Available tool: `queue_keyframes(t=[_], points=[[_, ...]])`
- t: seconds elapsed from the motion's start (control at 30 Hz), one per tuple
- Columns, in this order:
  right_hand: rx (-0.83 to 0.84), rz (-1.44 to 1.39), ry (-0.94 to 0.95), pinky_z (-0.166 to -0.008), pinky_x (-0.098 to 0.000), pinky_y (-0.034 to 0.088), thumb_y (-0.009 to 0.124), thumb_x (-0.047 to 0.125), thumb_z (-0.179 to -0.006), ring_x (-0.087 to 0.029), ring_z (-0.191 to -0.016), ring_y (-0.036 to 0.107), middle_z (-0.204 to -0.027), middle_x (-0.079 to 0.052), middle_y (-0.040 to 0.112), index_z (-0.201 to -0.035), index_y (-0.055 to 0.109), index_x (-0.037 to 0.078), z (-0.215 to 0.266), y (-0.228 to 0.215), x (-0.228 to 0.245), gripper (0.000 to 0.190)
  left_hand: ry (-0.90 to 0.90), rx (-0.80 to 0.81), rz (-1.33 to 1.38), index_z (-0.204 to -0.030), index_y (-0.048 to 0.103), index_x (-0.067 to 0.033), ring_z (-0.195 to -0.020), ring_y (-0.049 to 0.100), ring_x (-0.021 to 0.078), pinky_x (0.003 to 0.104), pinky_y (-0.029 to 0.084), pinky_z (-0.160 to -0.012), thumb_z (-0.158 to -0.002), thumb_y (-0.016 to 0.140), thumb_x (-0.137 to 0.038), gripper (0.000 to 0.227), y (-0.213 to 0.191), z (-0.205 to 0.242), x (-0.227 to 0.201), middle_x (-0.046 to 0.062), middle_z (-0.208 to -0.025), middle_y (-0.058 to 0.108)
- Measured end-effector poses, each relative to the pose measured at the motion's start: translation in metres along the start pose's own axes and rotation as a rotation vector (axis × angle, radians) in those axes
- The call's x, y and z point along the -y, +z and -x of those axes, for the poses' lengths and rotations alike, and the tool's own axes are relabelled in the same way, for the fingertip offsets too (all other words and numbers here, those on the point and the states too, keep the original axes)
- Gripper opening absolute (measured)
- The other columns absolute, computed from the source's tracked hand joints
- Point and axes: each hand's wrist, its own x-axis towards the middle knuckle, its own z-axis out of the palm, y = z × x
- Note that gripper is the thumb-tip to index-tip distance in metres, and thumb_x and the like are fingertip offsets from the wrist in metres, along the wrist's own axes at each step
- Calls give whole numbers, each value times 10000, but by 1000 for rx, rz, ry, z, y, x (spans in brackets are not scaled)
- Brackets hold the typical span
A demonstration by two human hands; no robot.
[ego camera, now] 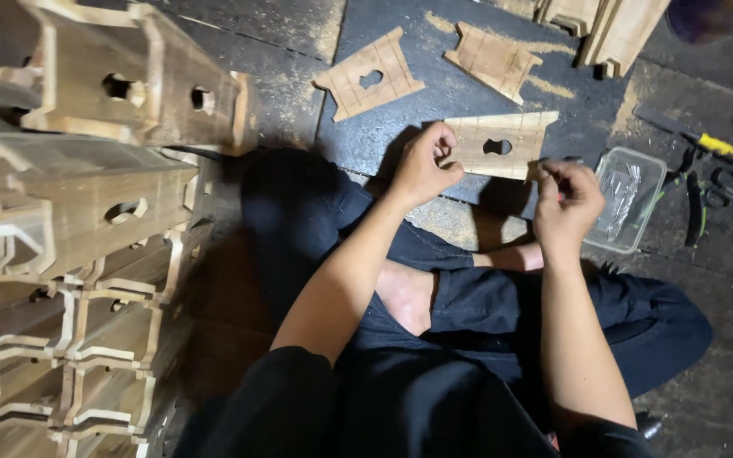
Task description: Assembling small wooden boxes or lanterns by nailing pre-cut pieces together using a hammer.
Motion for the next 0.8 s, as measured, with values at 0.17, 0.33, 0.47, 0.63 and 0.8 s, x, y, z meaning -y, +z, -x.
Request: queue_keyframes(t=[0.17,0.33,0.47,0.63,0.8], points=[[27,-69,-16,-822,-412,530,782,-207,-916,-353,-910,696,-943,-202,682,-1099,777,-27,0,10,8,257,4,4,19,-984,631,-120,-748,649,209,375,567,-694,-670,822,-96,368,-4,-1,-14,86,-779,645],[74,-139,3,-913,-467,550,797,-223,-904,-364,-943,738,-928,-225,701,-1240,697,-65,-1,21,22,385,6,-6,85,-1001,621,-122,-730,617,158,336,554,-685,-692,822,-93,370,-2,-3,-22,61,-762,620],[89,-153,24,-941,-468,555,821,-209,-906,-357,-937,764,-921,-212,725,-1257,659,-72,-2,22,19,409,41,-4,122,-1020,617,-109,-730,609,157,335,539,-682,-698,819,-74,381,0,-4,-27,74,-767,611],[82,-129,16,-939,-463,558,841,-189,-919,-356,-909,774,-914,-196,738,-1224,666,-72,-6,19,9,371,69,-11,118,-1025,618,-106,-722,614,150,321,520,-692,-698,811,-62,382,7,-6,-28,72,-768,613],[93,-81,19,-930,-434,556,861,-153,-924,-345,-906,782,-886,-172,753,-1165,687,-44,-6,18,7,316,85,-18,93,-1020,629,-123,-751,628,143,302,504,-730,-676,836,-73,405,12,-7,-29,46,-787,629]])
